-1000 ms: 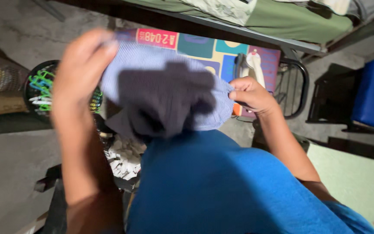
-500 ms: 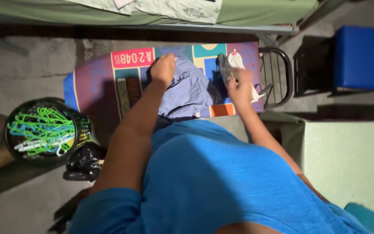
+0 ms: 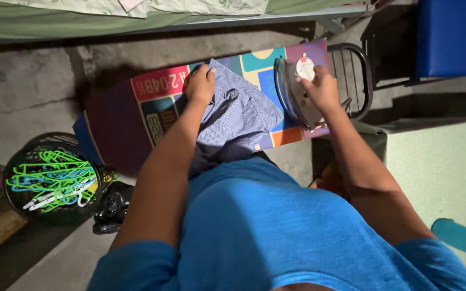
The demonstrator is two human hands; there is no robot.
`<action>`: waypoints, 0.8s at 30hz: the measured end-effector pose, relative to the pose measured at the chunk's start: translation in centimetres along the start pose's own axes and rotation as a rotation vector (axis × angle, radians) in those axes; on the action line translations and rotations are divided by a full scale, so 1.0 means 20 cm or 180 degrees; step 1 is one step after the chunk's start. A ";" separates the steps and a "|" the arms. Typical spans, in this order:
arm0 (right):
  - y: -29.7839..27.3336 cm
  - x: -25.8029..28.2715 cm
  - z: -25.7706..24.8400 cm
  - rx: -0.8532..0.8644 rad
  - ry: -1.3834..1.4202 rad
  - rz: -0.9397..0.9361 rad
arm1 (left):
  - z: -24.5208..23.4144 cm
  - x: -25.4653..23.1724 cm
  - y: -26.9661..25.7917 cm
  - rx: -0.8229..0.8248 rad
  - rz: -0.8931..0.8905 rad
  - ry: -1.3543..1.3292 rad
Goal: The person folds a white shirt and a navy shirt, placing them on a bed with other folded laundry, then irons both sides of a light blue button-up shirt using an iron on an ironing board.
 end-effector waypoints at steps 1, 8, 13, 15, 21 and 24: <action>0.01 0.02 -0.01 -0.0051 0.0373 0.0200 | -0.02 -0.01 -0.01 0.0002 -0.0016 0.0004; 0.06 0.36 -0.10 0.0628 0.0406 -0.0970 | -0.36 -0.26 -0.48 -0.0999 0.0467 0.0241; 0.09 0.51 0.11 0.1468 -0.0341 -0.1152 | -0.26 -0.38 -0.76 -0.0567 0.1683 0.0742; 0.10 0.56 0.17 0.1222 -0.0225 -0.1401 | -0.15 -0.33 -0.81 -0.0647 0.1934 0.1375; 0.20 0.73 0.29 0.1120 -0.0024 -0.1451 | 0.00 -0.10 -0.81 -0.0987 0.1614 0.1558; 0.26 0.80 0.33 0.1468 -0.0051 -0.1968 | 0.06 -0.06 -0.78 -0.0896 0.1385 0.1628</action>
Point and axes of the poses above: each hand's wrist, its own y-axis towards the middle knuckle, its own z-axis out of the palm, x = y × z, the point moved 4 cm from there along y, towards the middle knuckle, and after that the axes turned 9 degrees about -z, right-handed, at the moved point
